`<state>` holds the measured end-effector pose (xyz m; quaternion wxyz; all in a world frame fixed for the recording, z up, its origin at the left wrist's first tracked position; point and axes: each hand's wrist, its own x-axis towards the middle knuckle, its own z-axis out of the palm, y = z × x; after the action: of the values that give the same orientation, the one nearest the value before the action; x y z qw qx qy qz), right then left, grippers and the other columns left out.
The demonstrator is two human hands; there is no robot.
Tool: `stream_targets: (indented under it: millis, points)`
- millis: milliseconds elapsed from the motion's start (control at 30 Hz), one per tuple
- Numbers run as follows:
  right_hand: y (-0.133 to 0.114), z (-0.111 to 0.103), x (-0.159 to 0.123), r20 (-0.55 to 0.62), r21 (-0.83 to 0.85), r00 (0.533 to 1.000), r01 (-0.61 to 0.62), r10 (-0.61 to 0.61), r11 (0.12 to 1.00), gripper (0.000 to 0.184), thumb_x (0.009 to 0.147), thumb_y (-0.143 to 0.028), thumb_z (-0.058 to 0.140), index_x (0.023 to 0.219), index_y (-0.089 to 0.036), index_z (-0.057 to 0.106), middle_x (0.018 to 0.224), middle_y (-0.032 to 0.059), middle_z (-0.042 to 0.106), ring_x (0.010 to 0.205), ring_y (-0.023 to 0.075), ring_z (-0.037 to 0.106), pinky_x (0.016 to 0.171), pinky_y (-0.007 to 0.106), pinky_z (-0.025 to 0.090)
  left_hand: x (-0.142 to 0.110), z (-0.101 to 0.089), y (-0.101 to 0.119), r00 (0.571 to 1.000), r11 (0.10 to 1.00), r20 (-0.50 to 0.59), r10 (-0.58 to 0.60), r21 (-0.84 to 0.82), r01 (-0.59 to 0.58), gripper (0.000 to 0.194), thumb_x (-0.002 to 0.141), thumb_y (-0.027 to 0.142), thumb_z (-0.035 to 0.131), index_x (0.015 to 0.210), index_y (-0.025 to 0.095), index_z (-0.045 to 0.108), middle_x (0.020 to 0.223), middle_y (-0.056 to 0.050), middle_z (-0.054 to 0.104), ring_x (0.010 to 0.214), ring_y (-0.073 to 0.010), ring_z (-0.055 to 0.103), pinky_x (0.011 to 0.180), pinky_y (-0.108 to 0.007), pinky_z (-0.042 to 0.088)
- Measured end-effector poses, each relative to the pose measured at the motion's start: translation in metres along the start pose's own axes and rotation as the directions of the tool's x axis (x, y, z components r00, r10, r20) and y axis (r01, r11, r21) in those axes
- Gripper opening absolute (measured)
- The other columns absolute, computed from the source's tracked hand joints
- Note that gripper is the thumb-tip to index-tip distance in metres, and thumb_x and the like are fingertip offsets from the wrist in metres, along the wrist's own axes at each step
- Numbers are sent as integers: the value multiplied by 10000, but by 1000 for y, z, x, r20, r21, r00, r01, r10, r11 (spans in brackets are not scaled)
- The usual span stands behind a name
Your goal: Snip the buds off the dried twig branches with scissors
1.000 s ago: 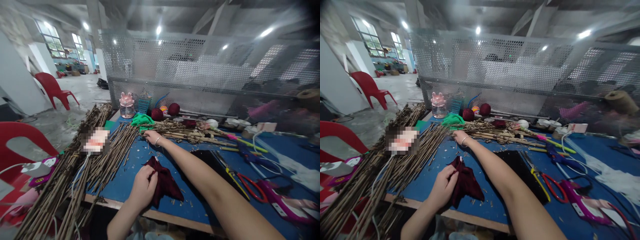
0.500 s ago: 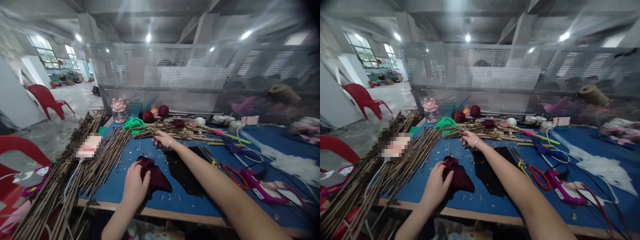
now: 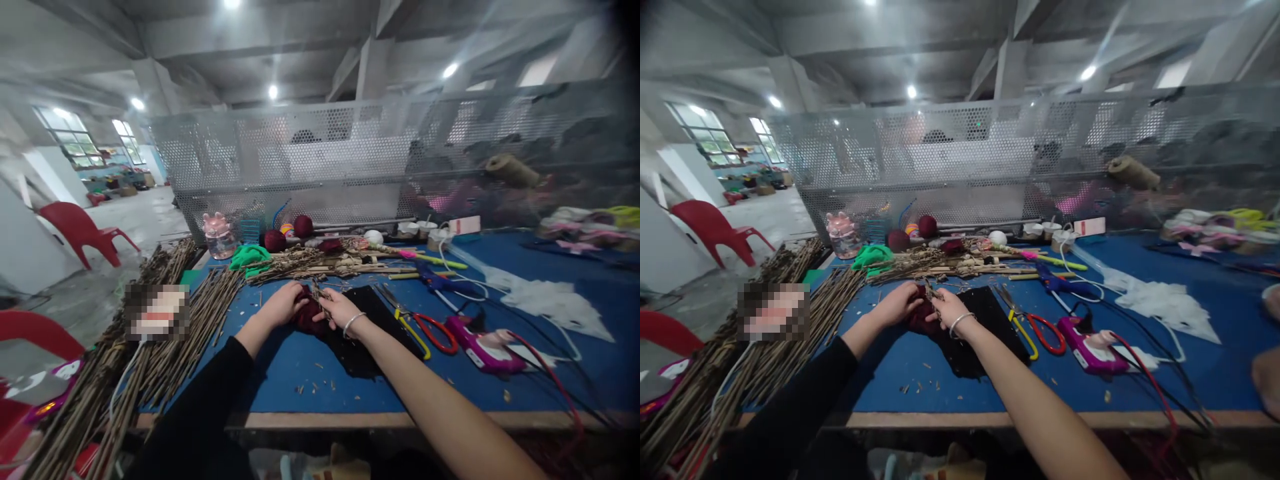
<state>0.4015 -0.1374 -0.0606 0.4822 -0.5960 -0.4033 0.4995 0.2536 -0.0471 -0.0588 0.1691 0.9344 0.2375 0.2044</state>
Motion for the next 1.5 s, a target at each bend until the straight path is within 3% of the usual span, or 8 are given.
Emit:
stream_targets:
  millis: [367, 567, 767, 867, 1000, 1133, 1233, 1500]
  points:
    - [10, -21, 8, -118, 172, 993, 8, 13, 985, 106, 850, -249, 450, 928, -192, 407, 694, 0, 554, 604, 135, 656, 326, 128, 401, -64, -18, -5, 970, 977, -122, -209, -74, 201, 355, 820, 231, 445, 1155, 191, 556, 1032, -75, 637, 953, -176, 581, 864, -309, 446]
    - [6, -32, 3, -221, 123, 975, 34, -6, 992, 73, 828, -249, 427, 850, -191, 388, 627, -16, 546, 482, 113, 603, 300, 137, 344, -84, -35, -2, 956, 975, -193, -219, -25, 219, 250, 837, 248, 428, 869, 205, 672, 887, -62, 632, 844, -163, 581, 785, -278, 448]
    - [3, -46, 1, -332, 23, 930, 171, -154, 985, 108, 810, -309, 424, 794, -209, 384, 556, -86, 449, 305, 27, 287, 299, 144, 173, -116, -51, 45, 964, 938, 202, -172, -266, 223, 206, 768, 243, 523, 925, 215, 654, 897, -38, 651, 822, -149, 590, 766, -256, 461]
    - [-5, -35, -2, -155, -199, 921, 326, -358, 924, 79, 806, -275, 419, 817, -199, 434, 534, -78, 438, 385, 54, 336, 395, 165, 270, -113, -54, 58, 943, 861, 239, -233, -400, 315, 274, 765, 310, 541, 1001, 199, 626, 918, -45, 659, 807, -152, 601, 725, -248, 477]
    - [-21, 4, -3, 257, -587, 856, 507, -449, 631, 77, 804, -217, 447, 830, -190, 514, 640, -19, 549, 610, 113, 498, 602, 215, 361, -72, -54, 37, 837, 840, -285, -468, -437, 321, 396, 830, 407, 421, 1108, 155, 551, 982, -66, 637, 823, -150, 590, 767, -272, 461]
    - [-28, 31, 1, 400, -755, 861, 504, -314, 420, 399, 678, -206, 624, 1062, -194, 517, 944, 59, 604, 816, 180, 548, 697, 253, 373, -35, -42, 5, 869, 873, -211, -447, -314, 373, 389, 851, 405, 360, 991, 141, 609, 906, -63, 656, 781, -158, 588, 744, -266, 451]
    - [-24, 29, 1, 446, -711, 842, 540, -305, 451, 727, 575, -75, 629, 1251, -191, 386, 1125, 84, 536, 888, 172, 537, 744, 248, 384, -32, -29, -13, 892, 893, -135, -432, -205, 402, 374, 866, 362, 329, 946, 152, 627, 911, -68, 665, 842, -174, 591, 783, -271, 437]
    - [-7, -1, 18, -107, -825, 921, 129, -375, 551, 422, 699, -316, 615, 1078, -170, 499, 879, 49, 580, 740, 153, 521, 662, 254, 382, -54, -23, -40, 761, 710, -79, -645, 307, 634, 346, 725, 422, 558, 945, 168, 642, 993, -165, 632, 906, -265, 607, 772, -326, 448]
